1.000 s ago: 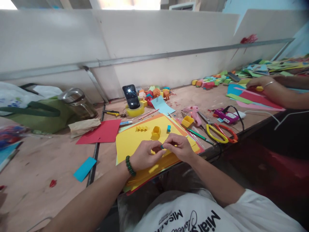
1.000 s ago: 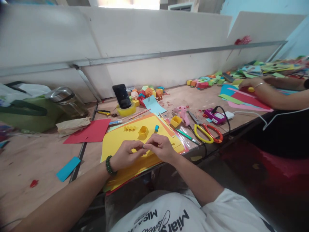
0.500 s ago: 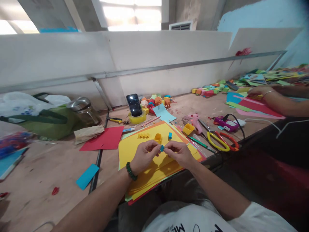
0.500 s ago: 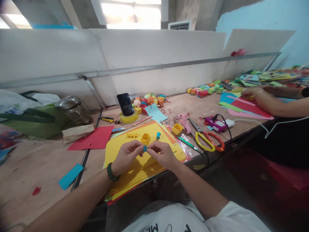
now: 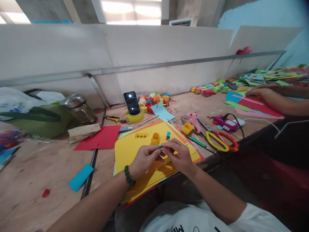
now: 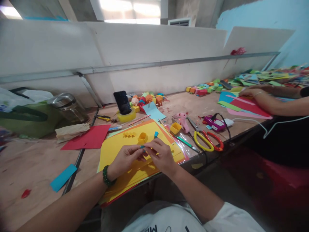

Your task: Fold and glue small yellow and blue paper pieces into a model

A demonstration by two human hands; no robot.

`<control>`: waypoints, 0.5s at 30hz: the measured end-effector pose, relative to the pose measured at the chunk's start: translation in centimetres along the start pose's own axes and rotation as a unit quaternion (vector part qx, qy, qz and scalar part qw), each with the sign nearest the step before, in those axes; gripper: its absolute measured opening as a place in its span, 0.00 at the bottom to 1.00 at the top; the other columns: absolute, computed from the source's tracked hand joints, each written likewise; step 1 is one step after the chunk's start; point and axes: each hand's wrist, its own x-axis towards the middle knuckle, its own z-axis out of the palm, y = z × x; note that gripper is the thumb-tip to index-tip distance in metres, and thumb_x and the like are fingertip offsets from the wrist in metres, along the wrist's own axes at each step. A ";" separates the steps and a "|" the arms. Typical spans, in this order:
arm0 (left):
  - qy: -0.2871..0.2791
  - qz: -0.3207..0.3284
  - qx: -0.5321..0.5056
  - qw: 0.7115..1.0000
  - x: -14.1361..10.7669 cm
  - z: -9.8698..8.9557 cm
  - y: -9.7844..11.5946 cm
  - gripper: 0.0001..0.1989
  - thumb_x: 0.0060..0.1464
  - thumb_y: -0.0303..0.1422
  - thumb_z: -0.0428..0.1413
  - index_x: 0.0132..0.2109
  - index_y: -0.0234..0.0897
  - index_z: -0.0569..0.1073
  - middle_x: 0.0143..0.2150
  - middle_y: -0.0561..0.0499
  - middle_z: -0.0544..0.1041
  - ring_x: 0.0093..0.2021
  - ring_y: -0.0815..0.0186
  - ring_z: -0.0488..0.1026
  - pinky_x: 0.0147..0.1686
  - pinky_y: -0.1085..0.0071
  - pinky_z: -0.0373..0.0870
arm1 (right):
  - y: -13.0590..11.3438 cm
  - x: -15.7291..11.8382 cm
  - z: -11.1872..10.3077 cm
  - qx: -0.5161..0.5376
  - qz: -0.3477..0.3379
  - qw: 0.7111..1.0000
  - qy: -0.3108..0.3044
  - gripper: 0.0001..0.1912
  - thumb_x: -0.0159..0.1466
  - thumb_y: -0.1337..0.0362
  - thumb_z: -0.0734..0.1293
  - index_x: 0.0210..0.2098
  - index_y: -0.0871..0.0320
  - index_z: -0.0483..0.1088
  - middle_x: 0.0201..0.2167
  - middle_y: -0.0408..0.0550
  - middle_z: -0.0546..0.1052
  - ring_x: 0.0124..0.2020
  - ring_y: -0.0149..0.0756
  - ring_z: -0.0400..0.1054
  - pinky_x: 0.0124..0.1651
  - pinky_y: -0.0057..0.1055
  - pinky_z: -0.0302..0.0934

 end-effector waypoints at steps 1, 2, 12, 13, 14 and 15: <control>0.004 -0.003 0.000 1.000 0.0 0.0 -0.1 0.20 0.47 0.49 0.59 0.29 0.33 0.78 0.24 0.49 0.78 0.25 0.66 0.76 0.28 0.72 0.73 | 0.0 0.0 0.0 -0.009 -0.013 1.000 0.004 0.06 0.64 0.67 0.65 0.37 0.55 0.74 0.31 0.46 0.73 0.30 0.30 0.70 0.27 0.23 0.66; 0.007 -0.007 0.000 1.000 0.0 0.0 -0.1 0.20 0.47 0.49 0.59 0.29 0.33 0.77 0.24 0.49 0.78 0.24 0.66 0.75 0.28 0.73 0.73 | 0.0 0.0 -0.1 -0.019 -0.024 0.999 0.010 0.06 0.65 0.67 0.64 0.37 0.55 0.74 0.31 0.46 0.73 0.31 0.30 0.71 0.28 0.23 0.66; 0.000 -0.007 0.008 1.000 0.0 0.0 0.2 0.16 0.48 0.44 0.60 0.28 0.33 0.76 0.24 0.51 0.77 0.24 0.68 0.74 0.28 0.73 0.73 | -0.2 0.1 -0.1 -0.015 -0.035 0.999 0.004 0.05 0.61 0.72 0.65 0.35 0.56 0.71 0.30 0.44 0.72 0.27 0.28 0.69 0.27 0.22 0.67; 0.000 -0.002 0.006 1.000 -0.1 0.1 0.2 0.16 0.48 0.44 0.60 0.27 0.33 0.76 0.23 0.51 0.76 0.24 0.68 0.73 0.28 0.73 0.73 | -0.2 0.2 -0.2 -0.002 -0.024 1.000 -0.004 0.05 0.61 0.72 0.65 0.34 0.56 0.70 0.30 0.44 0.71 0.27 0.28 0.68 0.26 0.22 0.66; -0.003 0.000 0.002 1.000 -0.1 0.1 0.2 0.16 0.48 0.44 0.60 0.27 0.33 0.76 0.23 0.51 0.76 0.25 0.69 0.73 0.28 0.73 0.73 | -0.1 0.2 -0.3 0.004 -0.022 1.000 -0.011 0.05 0.61 0.72 0.65 0.34 0.56 0.70 0.29 0.44 0.71 0.27 0.28 0.68 0.26 0.22 0.66; -0.010 -0.004 -0.003 1.000 -0.1 0.1 0.2 0.16 0.48 0.44 0.60 0.27 0.33 0.76 0.23 0.51 0.76 0.25 0.69 0.73 0.28 0.73 0.73 | -0.1 0.3 -0.4 0.003 -0.028 0.999 -0.015 0.05 0.61 0.72 0.65 0.33 0.56 0.70 0.29 0.44 0.71 0.27 0.28 0.68 0.26 0.22 0.65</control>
